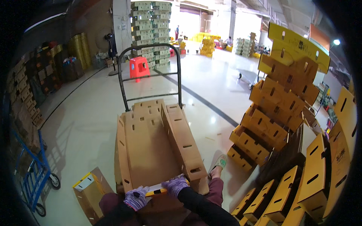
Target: The person sitting on a stool assembles cardboard boxes by folding flat sheets and inserting white liners, then stacks them onto a pile of yellow boxes.
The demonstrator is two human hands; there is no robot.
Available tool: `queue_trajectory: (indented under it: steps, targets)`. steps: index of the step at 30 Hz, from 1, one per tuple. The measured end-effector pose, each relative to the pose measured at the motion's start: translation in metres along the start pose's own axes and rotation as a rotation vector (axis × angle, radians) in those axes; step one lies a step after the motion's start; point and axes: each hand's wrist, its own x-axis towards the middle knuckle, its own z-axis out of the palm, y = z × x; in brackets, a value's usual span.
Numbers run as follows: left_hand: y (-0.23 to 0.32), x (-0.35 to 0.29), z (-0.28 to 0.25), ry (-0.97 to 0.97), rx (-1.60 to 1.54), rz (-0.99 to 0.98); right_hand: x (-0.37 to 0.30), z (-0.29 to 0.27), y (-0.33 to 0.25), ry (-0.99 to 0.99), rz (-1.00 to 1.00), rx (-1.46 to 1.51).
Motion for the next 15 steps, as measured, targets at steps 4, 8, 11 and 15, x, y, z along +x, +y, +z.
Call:
queue_trajectory:
  steps: [4,8,11,15]
  targets:
    - [0.006,-0.053,0.023,0.079,0.076,0.045,-0.024,0.071,-0.018,0.43,-0.099,-0.113]
    - [0.016,-0.076,0.051,-0.181,0.078,-0.095,-0.055,0.144,-0.033,0.454,-0.027,0.011]
    - [0.017,-0.075,0.06,-0.147,0.051,-0.02,-0.055,0.168,-0.037,0.444,-0.059,0.081]
    - [-0.003,-0.056,0.05,-0.248,-0.001,0.072,-0.064,0.158,-0.032,0.435,-0.071,0.152]
